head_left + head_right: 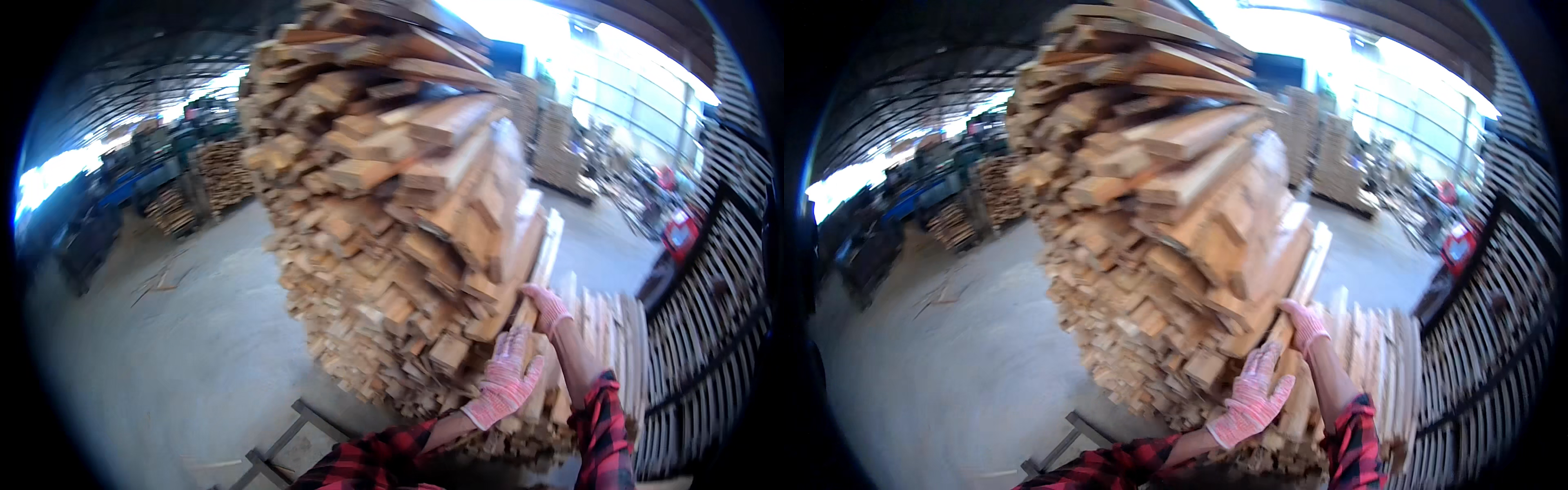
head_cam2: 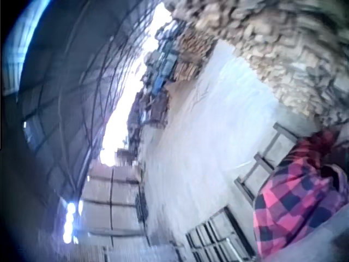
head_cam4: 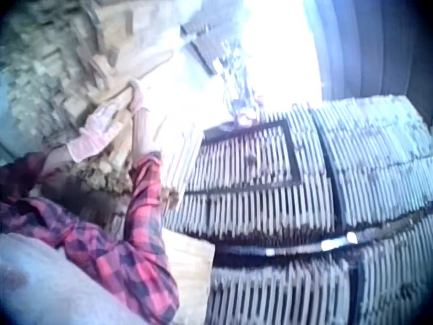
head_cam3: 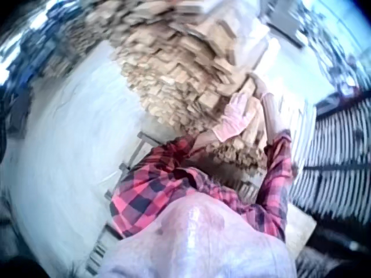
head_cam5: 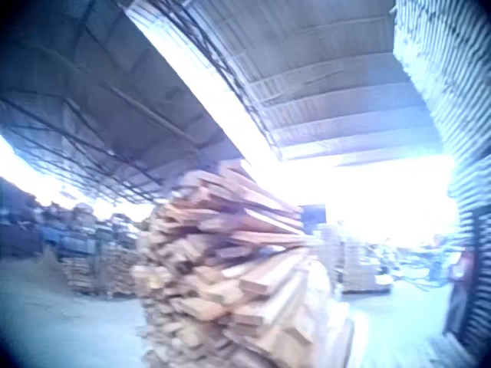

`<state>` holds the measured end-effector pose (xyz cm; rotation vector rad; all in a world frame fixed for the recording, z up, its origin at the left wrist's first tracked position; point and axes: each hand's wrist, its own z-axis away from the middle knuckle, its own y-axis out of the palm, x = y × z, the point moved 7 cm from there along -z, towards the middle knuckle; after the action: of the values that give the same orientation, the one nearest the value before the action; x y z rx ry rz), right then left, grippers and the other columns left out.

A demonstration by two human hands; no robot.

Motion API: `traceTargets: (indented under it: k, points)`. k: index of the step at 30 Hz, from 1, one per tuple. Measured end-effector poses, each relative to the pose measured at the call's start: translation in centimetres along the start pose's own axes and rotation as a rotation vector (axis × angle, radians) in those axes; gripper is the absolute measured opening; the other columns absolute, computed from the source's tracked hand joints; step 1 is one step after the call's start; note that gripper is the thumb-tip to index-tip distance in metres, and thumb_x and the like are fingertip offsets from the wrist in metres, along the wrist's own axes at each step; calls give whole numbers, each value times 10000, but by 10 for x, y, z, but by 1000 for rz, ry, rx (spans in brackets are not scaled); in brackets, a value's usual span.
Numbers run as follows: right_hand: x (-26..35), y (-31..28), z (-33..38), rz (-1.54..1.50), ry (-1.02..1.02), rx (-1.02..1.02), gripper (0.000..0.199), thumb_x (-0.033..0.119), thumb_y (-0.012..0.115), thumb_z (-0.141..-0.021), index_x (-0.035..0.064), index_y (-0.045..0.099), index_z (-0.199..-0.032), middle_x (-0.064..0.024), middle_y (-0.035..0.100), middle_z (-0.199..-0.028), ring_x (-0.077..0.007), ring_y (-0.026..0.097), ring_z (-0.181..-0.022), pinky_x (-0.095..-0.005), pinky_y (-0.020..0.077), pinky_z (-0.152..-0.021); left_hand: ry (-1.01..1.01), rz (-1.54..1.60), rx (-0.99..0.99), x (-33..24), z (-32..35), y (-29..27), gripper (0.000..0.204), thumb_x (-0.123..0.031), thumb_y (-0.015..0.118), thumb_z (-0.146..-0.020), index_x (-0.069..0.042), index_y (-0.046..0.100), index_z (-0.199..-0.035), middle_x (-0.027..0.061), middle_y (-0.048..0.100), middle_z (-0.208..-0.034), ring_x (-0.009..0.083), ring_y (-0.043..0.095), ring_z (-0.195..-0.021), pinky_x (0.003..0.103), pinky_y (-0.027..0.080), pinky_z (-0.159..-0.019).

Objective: The person picks up groups of wood boards from a large pile and stacks them neatly onto a wooden surface, aligning them next to each other and layering them to form a flat wooden structure.

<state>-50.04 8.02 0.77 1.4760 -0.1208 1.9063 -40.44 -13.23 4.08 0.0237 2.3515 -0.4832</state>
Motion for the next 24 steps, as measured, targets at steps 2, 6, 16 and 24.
traceTargets:
  k: [2,6,16,24]
  points:
    - [4,-14,23,316,-166,63,306,181,749,-840,36,649,-1091,-134,701,-958,-268,705,-799,-427,602,-692,70,127,48,-9,9,9,705,-262,705,-910,18,409,-1485,279,514,-1415,436,491,-1321,460,451,-1070]
    - [16,-59,127,266,12,24,260,301,718,-893,89,686,-1040,-97,706,-910,-219,684,-726,-386,582,-663,-334,856,244,-12,30,21,709,-222,694,-959,12,338,-1526,216,544,-1406,241,519,-1301,347,447,-1059]
    - [10,-125,443,858,-61,-434,1104,428,833,-760,26,228,-1591,-189,598,-1328,-263,620,-1131,-341,479,-993,-1211,1590,924,-154,51,160,806,-599,717,-853,-155,448,-1469,108,553,-1335,282,579,-1191,483,521,-975]
    - [20,-161,658,1115,-493,-1050,1091,406,781,-766,91,161,-1606,-249,435,-1481,-373,470,-1357,-422,404,-1109,-289,1953,1355,-414,119,127,603,-552,589,-976,-73,519,-1335,118,646,-1144,248,630,-1086,409,493,-1011]
